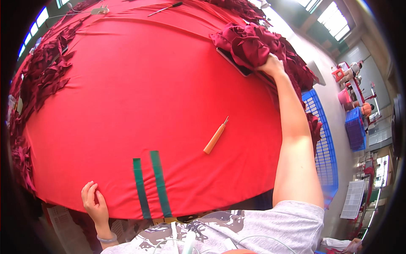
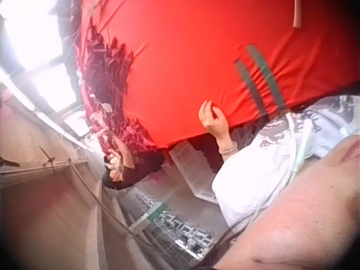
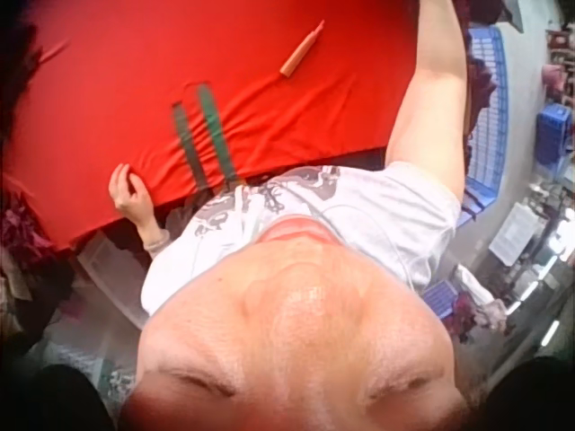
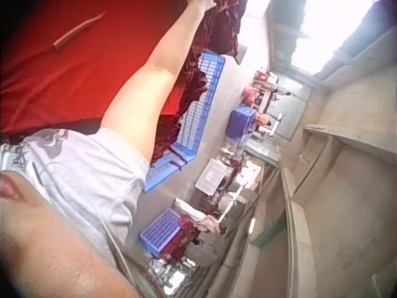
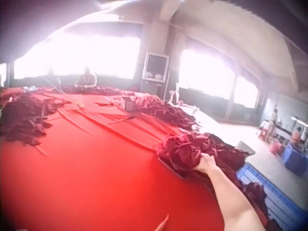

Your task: The person uses a seam ripper to cut and remove excess fabric strips from the edges of a large red textile. They repeatedly pull the fabric taut, slice through the material, and discard the cut pieces into a blue basket. The task involves repetitive manual trimming of the fabric's perimeter.

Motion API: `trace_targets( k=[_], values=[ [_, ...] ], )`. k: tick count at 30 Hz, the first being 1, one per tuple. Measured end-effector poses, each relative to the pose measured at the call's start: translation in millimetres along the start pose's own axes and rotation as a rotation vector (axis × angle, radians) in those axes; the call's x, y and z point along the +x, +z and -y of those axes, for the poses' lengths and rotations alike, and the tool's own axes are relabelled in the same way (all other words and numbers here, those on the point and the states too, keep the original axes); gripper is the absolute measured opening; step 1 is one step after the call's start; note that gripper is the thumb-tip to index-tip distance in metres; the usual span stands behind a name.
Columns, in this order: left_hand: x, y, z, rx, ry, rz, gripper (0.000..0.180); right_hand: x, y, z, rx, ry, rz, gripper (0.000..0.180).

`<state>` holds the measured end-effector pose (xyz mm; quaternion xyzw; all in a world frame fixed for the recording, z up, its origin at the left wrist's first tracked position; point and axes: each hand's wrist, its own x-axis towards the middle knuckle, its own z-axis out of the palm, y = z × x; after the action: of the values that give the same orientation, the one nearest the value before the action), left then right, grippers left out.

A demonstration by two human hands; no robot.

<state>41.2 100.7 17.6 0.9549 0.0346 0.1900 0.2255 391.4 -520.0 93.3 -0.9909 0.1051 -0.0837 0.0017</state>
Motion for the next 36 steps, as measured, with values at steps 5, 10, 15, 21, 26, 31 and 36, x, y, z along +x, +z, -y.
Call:
trace_targets(
  k=[5, 10, 15, 21, 26, 31, 36],
  values=[
    [3, 2, 3, -0.057, -0.005, -0.030, 0.017, 0, -15, -23, 0.173, 0.184, -0.248, 0.057],
    [-2, -2, 15, -0.104, 0.025, -0.047, 0.016, -71, -147, -113, 1.124, 0.540, -0.985, 0.052],
    [3, 3, 8, -0.153, 0.134, -0.146, 0.023, -236, -303, -192, 1.033, 0.175, -1.361, 0.052],
    [25, -16, -97, -0.477, 0.568, -0.320, 0.028, -416, -420, -137, 0.975, -0.220, -1.582, 0.050],
    [13, -19, -235, -1.262, 0.910, 0.128, 0.029, -555, -457, -96, 1.360, -0.285, -1.261, 0.042],
    [-16, -36, -350, -1.561, 1.026, 0.680, 0.044, -563, -378, -102, 1.555, -0.273, -1.037, 0.035],
    [-90, -11, -409, -1.719, 1.269, 1.302, 0.115, -585, -266, -100, 1.636, -0.011, -0.729, 0.030]
  ],
)
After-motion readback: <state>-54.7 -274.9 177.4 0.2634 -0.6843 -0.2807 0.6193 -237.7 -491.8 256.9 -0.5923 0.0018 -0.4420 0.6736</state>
